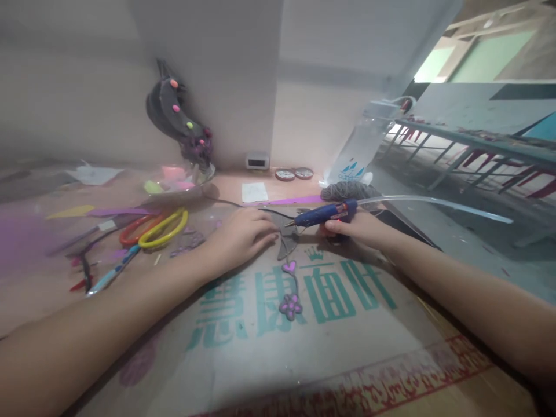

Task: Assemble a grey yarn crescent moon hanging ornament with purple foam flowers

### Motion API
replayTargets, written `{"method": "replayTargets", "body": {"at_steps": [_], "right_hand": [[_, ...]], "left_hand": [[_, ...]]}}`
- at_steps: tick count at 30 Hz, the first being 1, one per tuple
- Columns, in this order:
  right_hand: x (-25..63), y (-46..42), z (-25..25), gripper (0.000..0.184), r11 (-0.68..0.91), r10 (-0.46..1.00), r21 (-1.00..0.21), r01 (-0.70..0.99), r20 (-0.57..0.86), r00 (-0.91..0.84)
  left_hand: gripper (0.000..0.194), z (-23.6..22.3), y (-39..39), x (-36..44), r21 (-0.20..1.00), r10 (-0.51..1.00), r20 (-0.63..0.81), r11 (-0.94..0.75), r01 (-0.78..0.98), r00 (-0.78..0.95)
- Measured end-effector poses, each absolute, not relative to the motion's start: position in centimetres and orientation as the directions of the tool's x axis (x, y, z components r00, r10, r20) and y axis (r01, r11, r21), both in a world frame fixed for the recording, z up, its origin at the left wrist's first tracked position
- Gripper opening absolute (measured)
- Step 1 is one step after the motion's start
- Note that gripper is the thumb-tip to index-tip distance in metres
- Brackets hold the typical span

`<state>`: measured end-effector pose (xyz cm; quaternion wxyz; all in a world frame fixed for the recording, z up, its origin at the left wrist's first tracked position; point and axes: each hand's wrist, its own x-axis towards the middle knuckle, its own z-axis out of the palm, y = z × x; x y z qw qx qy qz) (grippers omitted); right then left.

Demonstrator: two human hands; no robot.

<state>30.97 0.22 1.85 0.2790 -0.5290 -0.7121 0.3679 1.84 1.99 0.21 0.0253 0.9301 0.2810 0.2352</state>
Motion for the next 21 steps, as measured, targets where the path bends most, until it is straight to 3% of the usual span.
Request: {"method": "replayTargets", "body": {"at_steps": [4,12,21], "right_hand": [[32.0,1.0,2.0,0.038,0.181,0.933,-0.822,0.540,-0.031,-0.359],[32.1,0.8,2.8,0.036,0.204,0.897,-0.753,0.626,-0.111,-0.427],[31.6,0.4,3.4,0.033,0.163,0.933,-0.699,0.696,-0.121,-0.340]], "left_hand": [[0.023,-0.3,2.0,2.2,0.133,0.487,0.426,-0.867,0.480,0.762],[0.020,-0.7,2.4,2.8,0.154,0.479,0.407,-0.876,0.458,0.778],[0.017,-0.5,1.7,2.6,0.133,0.473,0.369,-0.879,0.458,0.800]]}}
